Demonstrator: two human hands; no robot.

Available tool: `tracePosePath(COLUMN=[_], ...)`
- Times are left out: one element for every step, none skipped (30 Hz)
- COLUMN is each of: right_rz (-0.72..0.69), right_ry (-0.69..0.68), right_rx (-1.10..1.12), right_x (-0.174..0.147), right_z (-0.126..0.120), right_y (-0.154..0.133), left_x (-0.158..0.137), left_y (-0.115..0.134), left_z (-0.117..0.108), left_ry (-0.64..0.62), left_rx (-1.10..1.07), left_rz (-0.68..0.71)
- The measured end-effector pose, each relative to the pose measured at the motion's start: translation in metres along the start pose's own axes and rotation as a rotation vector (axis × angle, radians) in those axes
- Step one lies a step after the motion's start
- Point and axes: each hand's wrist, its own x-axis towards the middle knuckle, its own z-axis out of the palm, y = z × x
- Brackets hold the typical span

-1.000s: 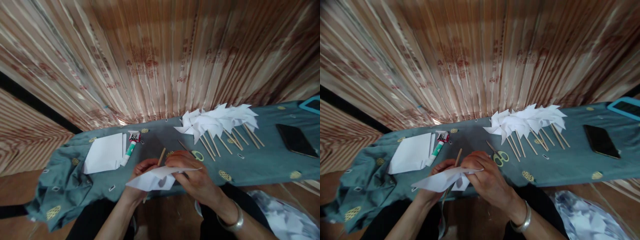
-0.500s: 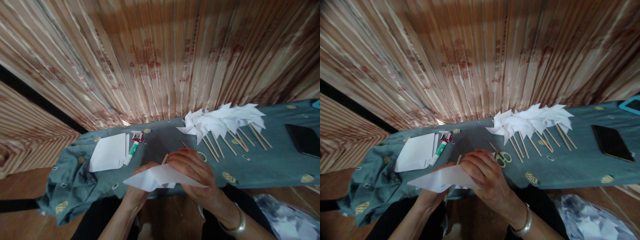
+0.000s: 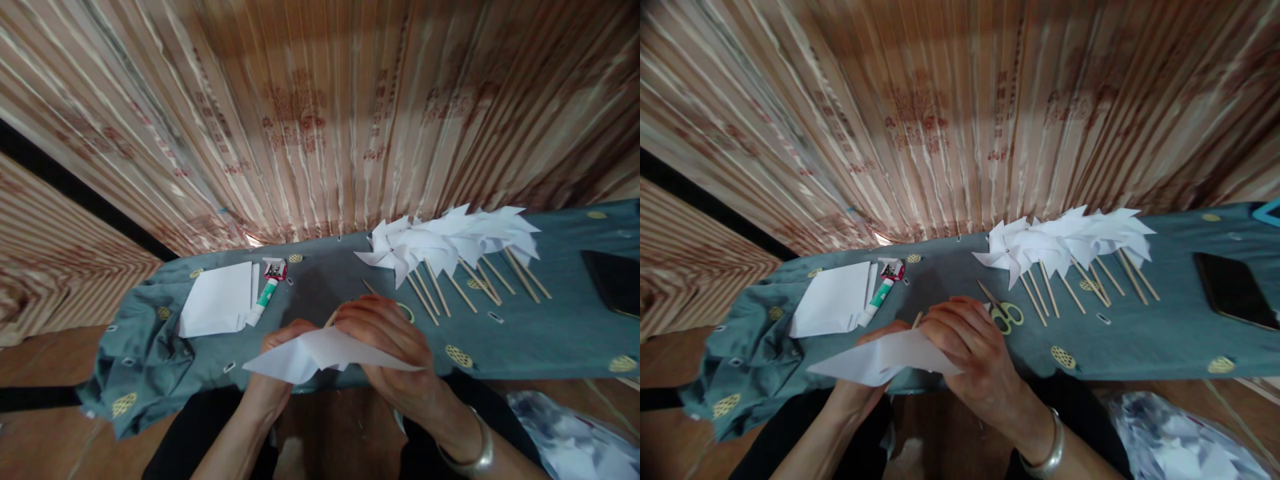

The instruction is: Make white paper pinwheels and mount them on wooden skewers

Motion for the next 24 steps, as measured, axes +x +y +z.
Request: tracePosePath(right_rz=[0.003,0.004,0.002,-0.002,-0.003,-0.003,-0.003,-0.003,-0.003,-0.001,0.000,0.000,0.000,-0.001,0.000,-0.001,-0.001,0.000,0.000,-0.003,-0.008,-0.014,-0.019,-0.020], right_ry=[-0.003,-0.007,-0.009,-0.011,-0.012,-0.012,-0.013,-0.010,-0.010,-0.013,-0.015,-0.015,-0.013,-0.010,-0.010,-0.009,-0.010,-0.011,-0.010,-0.007,-0.003,-0.001,-0.001,-0.005], right_rx=[-0.005,-0.010,-0.013,-0.015,-0.015,-0.014,-0.014,-0.015,-0.014,-0.012,-0.010,-0.008,-0.007,-0.006,-0.007,-0.010,-0.010,-0.011,-0.012,-0.014,-0.016,-0.016,-0.016,-0.017], right_x=[0.0007,0.0014,0.0019,0.0023,0.0024,0.0025,0.0025,0.0025,0.0026,0.0027,0.0030,0.0032,0.0036,0.0039,0.0041,0.0044,0.0046,0.0047,0.0048,0.0047,0.0046,0.0043,0.0040,0.0035], right_z=[-0.0001,-0.0002,-0.0003,-0.0004,-0.0006,-0.0007,-0.0009,-0.0012,-0.0016,-0.0021,-0.0025,-0.0029,-0.0031,-0.0032,-0.0030,-0.0027,-0.0024,-0.0020,-0.0017,-0.0016,-0.0015,-0.0016,-0.0018,-0.0020], right_y=[-0.0003,-0.0007,-0.0009,-0.0011,-0.0012,-0.0012,-0.0012,-0.0011,-0.0011,-0.0011,-0.0011,-0.0011,-0.0011,-0.0010,-0.0009,-0.0008,-0.0006,-0.0005,-0.0004,-0.0004,-0.0004,-0.0005,-0.0007,-0.0008], left_x=[-0.0002,-0.0004,-0.0007,-0.0011,-0.0015,-0.0019,-0.0023,-0.0027,-0.0029,-0.0030,-0.0030,-0.0029,-0.0028,-0.0027,-0.0027,-0.0027,-0.0027,-0.0028,-0.0029,-0.0030,-0.0030,-0.0029,-0.0028,-0.0027], left_y=[0.0002,0.0007,0.0014,0.0022,0.0030,0.0036,0.0041,0.0043,0.0042,0.0038,0.0032,0.0026,0.0020,0.0015,0.0013,0.0013,0.0014,0.0017,0.0021,0.0023,0.0025,0.0024,0.0023,0.0019], left_z=[-0.0004,-0.0005,-0.0004,-0.0001,0.0001,0.0002,0.0001,-0.0002,-0.0006,-0.0010,-0.0014,-0.0017,-0.0018,-0.0017,-0.0015,-0.0011,-0.0006,-0.0002,0.0002,0.0005,0.0007,0.0008,0.0007,0.0006], left_ry=[0.007,0.013,0.017,0.020,0.021,0.018,0.014,0.010,0.009,0.008,0.009,0.010,0.012,0.013,0.015,0.016,0.015,0.013,0.011,0.007,0.003,0.000,-0.003,-0.007], left_rx=[0.003,-0.002,-0.010,-0.016,-0.019,-0.018,-0.012,-0.004,0.001,0.003,0.004,0.003,0.001,-0.004,-0.008,-0.012,-0.013,-0.013,-0.012,-0.012,-0.013,-0.016,-0.021,-0.026], left_rz=[0.007,0.014,0.019,0.020,0.018,0.013,0.007,0.002,0.003,0.004,0.006,0.007,0.008,0.006,0.002,-0.001,-0.001,-0.001,0.000,0.002,0.005,0.007,0.010,0.012])
